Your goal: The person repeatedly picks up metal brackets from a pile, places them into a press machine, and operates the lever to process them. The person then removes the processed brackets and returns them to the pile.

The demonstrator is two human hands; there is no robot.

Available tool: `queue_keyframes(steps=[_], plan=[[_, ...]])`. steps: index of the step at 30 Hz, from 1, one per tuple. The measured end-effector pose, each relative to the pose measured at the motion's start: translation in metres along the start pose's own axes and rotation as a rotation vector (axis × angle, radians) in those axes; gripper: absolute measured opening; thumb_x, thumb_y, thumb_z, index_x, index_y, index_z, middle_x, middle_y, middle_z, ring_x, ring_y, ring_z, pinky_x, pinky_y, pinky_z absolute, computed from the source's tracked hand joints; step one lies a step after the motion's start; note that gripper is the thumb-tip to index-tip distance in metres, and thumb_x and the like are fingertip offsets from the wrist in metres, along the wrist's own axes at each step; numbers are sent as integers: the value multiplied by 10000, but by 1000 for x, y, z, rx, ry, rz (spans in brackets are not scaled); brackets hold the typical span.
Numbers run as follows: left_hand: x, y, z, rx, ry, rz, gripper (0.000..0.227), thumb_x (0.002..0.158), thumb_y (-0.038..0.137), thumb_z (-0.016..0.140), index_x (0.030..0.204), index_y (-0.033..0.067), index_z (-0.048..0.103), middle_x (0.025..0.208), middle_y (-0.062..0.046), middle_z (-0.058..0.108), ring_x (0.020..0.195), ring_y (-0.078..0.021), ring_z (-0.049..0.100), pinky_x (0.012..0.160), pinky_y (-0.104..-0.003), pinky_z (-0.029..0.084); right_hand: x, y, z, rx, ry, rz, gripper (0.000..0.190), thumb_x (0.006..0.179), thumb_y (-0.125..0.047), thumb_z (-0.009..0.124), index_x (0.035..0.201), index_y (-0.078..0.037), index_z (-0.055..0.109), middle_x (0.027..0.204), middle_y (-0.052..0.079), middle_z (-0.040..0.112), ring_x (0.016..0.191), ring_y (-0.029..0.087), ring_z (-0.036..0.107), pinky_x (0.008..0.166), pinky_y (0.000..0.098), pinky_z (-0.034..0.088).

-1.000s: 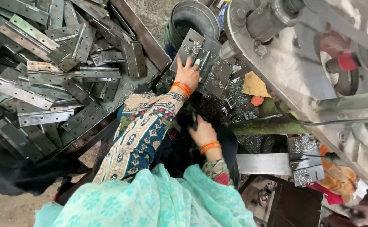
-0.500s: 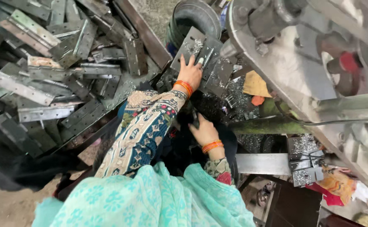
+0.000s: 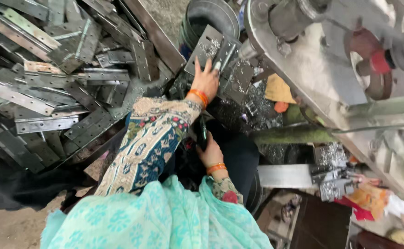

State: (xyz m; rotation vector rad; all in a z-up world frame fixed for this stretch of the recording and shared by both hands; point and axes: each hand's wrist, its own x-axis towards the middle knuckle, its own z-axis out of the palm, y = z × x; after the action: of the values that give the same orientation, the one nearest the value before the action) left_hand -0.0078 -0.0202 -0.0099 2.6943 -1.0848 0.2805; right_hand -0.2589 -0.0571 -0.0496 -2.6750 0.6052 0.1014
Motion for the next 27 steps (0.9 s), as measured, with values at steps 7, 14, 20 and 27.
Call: queue_keyframes(steps=[7, 14, 20, 27], plan=[[15, -6, -10, 37, -104, -37, 393, 995, 307, 474, 1278, 165, 707, 1537, -48, 487, 1506, -391, 210, 1091, -831, 39, 40, -34, -88, -179, -222, 28, 679, 887, -400, 741, 1475, -164, 499, 1106, 284, 701, 1038, 468, 679, 894, 530, 567], [32, -7, 6, -17, 4, -97, 452, 1010, 361, 459, 1320, 123, 686, 1492, -45, 518, 1499, -377, 225, 1122, -807, 45, 3, -23, -20, -75, -35, 0, 777, 798, -327, 775, 1482, -135, 460, 1139, 255, 699, 1012, 461, 677, 834, 535, 562], [20, -9, -11, -121, -24, -95, 435, 991, 396, 550, 1284, 113, 704, 1436, -50, 563, 1519, -381, 251, 1153, -796, 113, 2, 19, 25, 52, 49, -50, 746, 799, -307, 818, 1450, -132, 499, 1126, 254, 715, 1014, 452, 691, 824, 514, 573], [-11, -76, -32, -438, 128, -218, 423, 848, 447, 702, 1187, 195, 726, 1445, -32, 547, 1331, -361, 418, 1006, -639, 398, 31, -7, -48, -26, -72, -117, 724, 801, -366, 757, 1415, -55, 532, 1049, 297, 714, 1006, 467, 700, 855, 501, 568]])
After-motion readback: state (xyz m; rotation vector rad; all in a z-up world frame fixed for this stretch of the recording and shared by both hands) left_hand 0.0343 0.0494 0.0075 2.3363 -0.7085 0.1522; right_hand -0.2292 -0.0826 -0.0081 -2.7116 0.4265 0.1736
